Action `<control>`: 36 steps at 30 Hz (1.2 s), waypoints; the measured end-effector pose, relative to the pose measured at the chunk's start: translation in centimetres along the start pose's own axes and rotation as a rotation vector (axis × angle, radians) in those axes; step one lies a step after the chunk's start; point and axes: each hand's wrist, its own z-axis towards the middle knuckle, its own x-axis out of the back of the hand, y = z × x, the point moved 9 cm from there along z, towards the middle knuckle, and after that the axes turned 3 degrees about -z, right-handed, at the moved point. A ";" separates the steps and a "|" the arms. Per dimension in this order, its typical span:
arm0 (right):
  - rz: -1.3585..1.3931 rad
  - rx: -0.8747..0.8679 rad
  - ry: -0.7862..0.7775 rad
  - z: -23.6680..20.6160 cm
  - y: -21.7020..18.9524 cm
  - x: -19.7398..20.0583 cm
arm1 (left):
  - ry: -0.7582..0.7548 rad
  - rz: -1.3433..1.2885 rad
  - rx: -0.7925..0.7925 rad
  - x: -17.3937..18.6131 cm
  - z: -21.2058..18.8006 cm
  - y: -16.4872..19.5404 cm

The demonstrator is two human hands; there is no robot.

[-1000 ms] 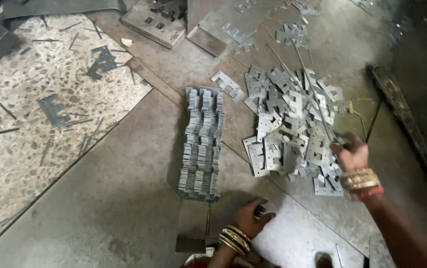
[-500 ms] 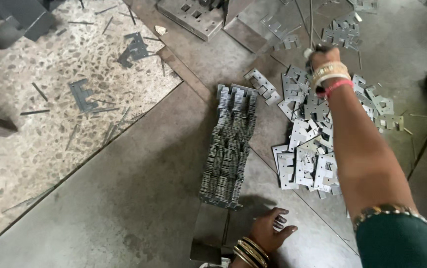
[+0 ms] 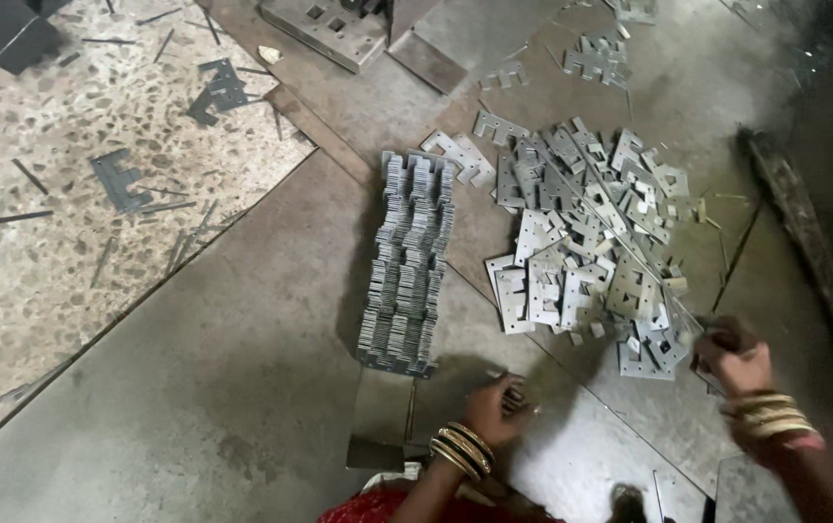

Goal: The person sits on the floor and repeatedly picks up small metal brackets from a pile, aligns them, and stacks them into a neat column. The person uses both hands to handle the brackets and occasionally uses a tool to adjust the pile.

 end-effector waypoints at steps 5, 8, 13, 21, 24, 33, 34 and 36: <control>0.189 0.074 0.130 0.3 -4.6 -3.4 | 0.001 0.014 0.100 0.8 -0.3 -0.9; 0.182 0.093 0.057 1.4 -7.0 -5.3 | -0.002 0.021 0.116 1.5 -0.3 -0.3; -0.080 0.108 -0.118 3.9 -9.3 -7.9 | -0.011 0.062 0.124 1.6 -0.5 1.3; -0.009 0.216 0.009 5.6 -10.9 -8.8 | 0.020 0.003 0.167 2.2 -0.6 2.3; -0.034 0.336 -0.068 5.3 -10.3 -9.7 | 0.045 -0.013 0.145 2.2 -0.7 2.2; -0.121 0.309 -0.097 -0.6 0.4 -1.6 | -0.032 0.058 0.098 1.2 -0.7 0.3; -0.149 0.184 -0.110 -1.3 2.4 -1.0 | -0.027 0.050 0.100 1.1 -0.6 -0.2; -0.197 -0.069 -0.127 -2.4 5.8 -0.4 | -0.025 0.062 0.027 0.5 -0.6 -0.3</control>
